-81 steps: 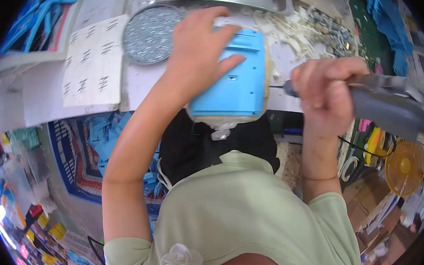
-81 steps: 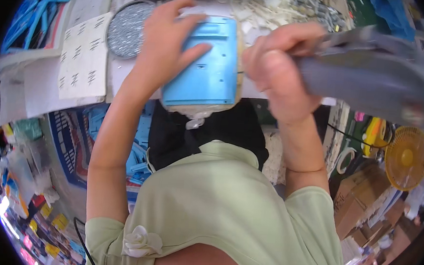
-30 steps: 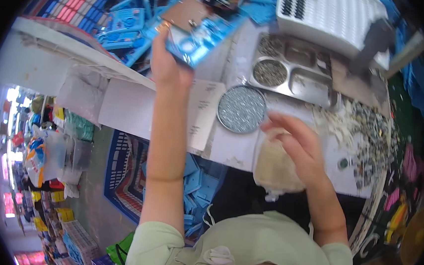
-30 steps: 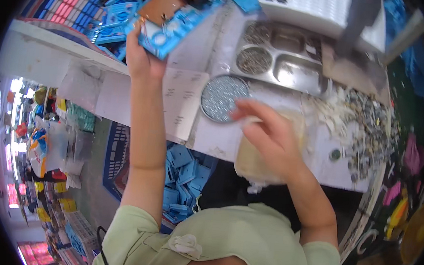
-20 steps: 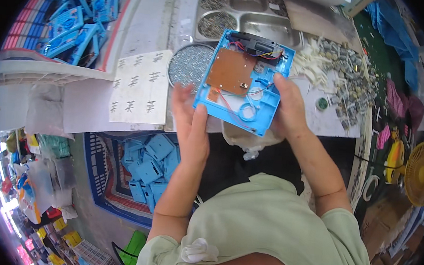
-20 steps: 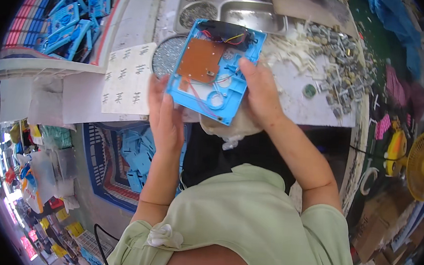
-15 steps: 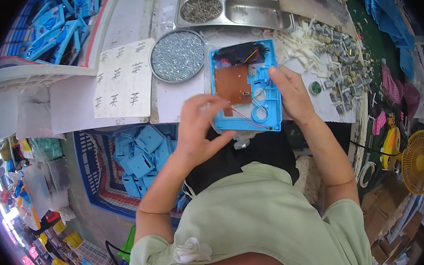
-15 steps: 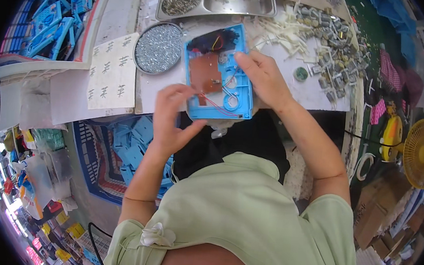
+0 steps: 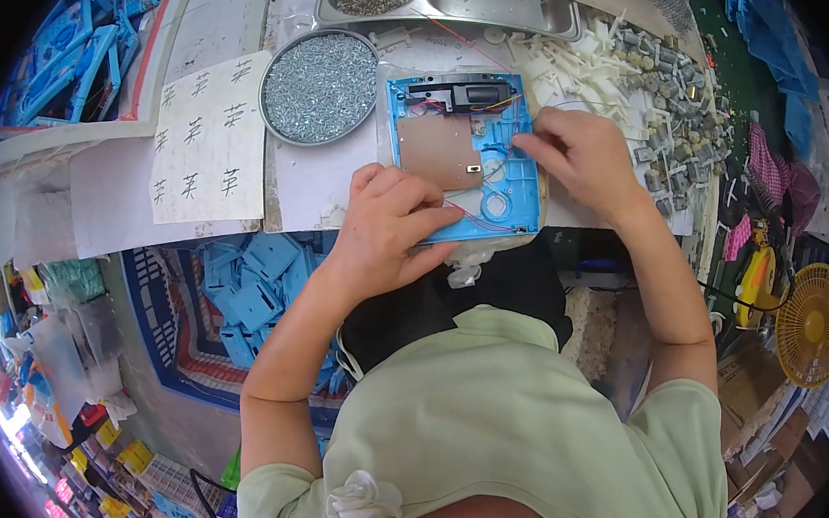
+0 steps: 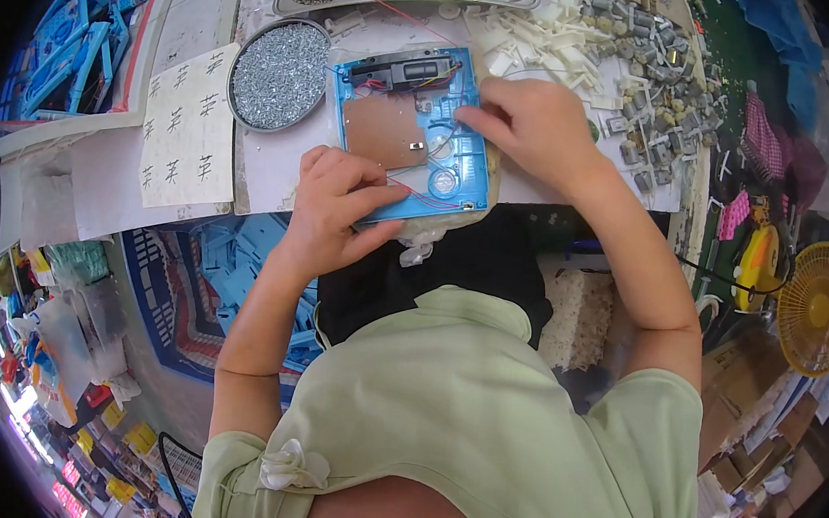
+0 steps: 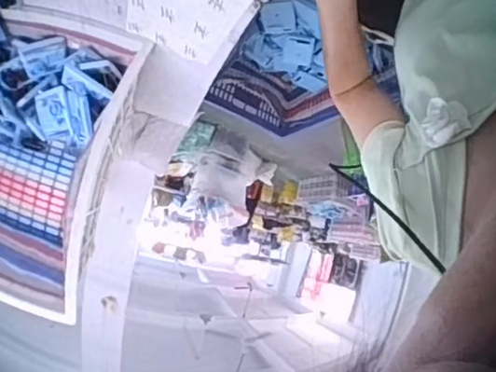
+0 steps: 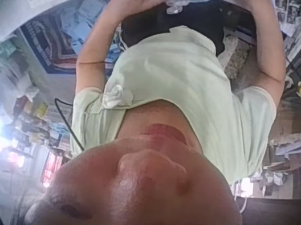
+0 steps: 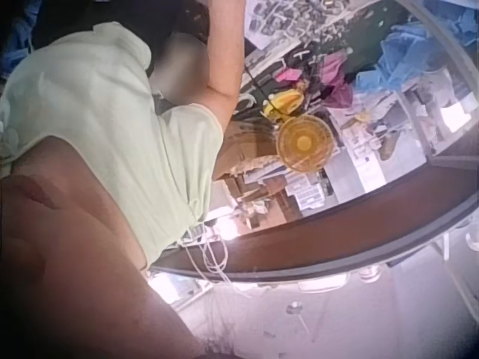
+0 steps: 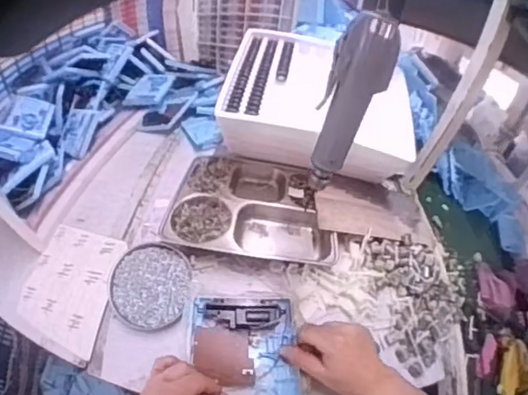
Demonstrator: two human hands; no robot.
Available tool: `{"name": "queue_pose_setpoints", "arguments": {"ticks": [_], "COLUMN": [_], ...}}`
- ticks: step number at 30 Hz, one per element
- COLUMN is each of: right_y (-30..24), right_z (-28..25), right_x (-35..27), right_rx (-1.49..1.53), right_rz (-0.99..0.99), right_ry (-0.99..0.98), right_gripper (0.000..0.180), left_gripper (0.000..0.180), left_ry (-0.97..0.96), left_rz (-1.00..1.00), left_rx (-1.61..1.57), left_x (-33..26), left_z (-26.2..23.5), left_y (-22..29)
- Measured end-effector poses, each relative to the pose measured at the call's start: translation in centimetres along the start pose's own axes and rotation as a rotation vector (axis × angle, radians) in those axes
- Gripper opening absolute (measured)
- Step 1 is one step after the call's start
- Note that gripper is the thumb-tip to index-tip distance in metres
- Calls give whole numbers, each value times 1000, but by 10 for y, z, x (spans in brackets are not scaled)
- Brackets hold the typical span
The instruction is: The recorder is assembling a small blue electronic device, including screwing components and soldering wires.
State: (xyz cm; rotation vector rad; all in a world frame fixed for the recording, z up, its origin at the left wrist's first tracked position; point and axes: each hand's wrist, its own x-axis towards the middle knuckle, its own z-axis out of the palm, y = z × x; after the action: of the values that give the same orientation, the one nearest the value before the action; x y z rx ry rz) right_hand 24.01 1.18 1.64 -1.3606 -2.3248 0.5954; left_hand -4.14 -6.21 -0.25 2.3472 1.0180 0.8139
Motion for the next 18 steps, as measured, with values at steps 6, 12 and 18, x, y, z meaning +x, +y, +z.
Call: {"name": "queue_pose_setpoints", "arguments": {"ticks": [6,12,18], "right_y": [12,27,0], "right_z": [-20,-19,-33], "right_x": [15,32,23], "right_rx": [-225,-303,-305], "right_rz": [-401,-621,-572], "right_ry": [11,17,64], "right_gripper": [24,30,27], "left_gripper": [33,33,39], "left_ry": [32,49,14], "left_rz": [-21,-26,-55], "left_rx": [10,18,34], "left_x": [1,1,4], "left_z": [3,4,-6], "left_y": [5,6,14]}}
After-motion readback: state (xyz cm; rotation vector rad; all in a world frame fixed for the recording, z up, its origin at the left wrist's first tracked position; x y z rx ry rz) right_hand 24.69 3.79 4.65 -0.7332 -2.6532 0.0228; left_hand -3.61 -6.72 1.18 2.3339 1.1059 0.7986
